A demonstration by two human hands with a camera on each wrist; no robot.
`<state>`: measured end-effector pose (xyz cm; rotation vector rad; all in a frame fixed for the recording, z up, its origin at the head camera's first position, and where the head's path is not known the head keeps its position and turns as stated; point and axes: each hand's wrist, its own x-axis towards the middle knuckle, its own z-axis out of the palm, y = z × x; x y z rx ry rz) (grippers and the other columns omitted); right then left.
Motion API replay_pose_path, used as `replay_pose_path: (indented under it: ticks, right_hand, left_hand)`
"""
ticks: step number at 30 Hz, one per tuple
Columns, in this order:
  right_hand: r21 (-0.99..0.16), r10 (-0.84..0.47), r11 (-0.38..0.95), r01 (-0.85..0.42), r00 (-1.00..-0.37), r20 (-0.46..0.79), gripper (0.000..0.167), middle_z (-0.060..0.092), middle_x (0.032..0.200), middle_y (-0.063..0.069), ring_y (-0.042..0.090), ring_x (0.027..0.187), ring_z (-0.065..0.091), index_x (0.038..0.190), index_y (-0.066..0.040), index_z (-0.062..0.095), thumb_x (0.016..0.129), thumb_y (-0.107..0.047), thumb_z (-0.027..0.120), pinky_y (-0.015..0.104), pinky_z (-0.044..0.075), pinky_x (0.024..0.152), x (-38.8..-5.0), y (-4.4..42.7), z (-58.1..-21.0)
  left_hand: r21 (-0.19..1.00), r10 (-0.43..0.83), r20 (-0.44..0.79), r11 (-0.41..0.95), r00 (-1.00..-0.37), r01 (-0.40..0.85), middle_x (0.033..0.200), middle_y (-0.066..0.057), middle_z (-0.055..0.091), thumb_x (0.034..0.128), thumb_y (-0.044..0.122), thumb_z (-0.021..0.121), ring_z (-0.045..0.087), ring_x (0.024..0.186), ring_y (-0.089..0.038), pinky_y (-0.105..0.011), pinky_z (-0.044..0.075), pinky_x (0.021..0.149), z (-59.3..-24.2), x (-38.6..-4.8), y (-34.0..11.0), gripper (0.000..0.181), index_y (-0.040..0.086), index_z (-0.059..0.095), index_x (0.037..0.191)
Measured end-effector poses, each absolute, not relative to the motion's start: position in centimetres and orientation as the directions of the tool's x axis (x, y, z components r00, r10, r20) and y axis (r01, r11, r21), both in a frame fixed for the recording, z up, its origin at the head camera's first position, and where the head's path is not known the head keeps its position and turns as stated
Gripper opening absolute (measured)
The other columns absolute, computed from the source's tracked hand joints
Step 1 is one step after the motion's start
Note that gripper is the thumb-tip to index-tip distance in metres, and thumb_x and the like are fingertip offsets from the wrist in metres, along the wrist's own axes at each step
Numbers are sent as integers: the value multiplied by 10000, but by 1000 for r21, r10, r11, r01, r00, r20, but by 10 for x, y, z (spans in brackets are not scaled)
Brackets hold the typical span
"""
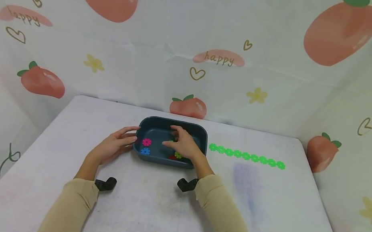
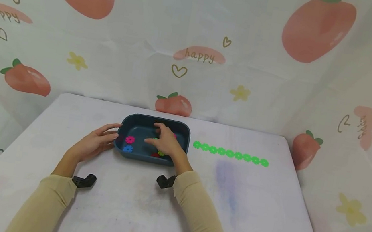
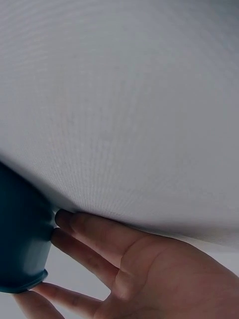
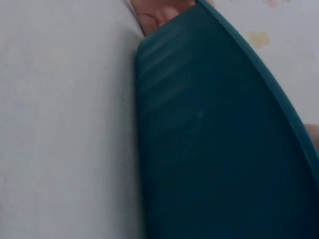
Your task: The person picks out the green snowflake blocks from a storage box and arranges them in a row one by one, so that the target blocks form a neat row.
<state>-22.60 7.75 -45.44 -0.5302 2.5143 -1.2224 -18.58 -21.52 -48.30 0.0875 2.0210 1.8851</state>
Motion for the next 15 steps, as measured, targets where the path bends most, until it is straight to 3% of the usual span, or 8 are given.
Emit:
replay_pose_path:
  ticks: [15]
  right_hand:
    - [-705, -448, 658, -263, -890, -85, 571, 629, 1310, 161, 315, 1260, 540, 1420, -56, 564, 912, -197, 784, 485, 414, 1154, -230, 71, -463]
  left_hand:
    - [972, 293, -234, 97, -927, -214, 1641, -162, 320, 1023, 336, 625, 334, 1516, -336, -537, 268, 1270, -484, -186, -216, 632, 195, 348, 1573]
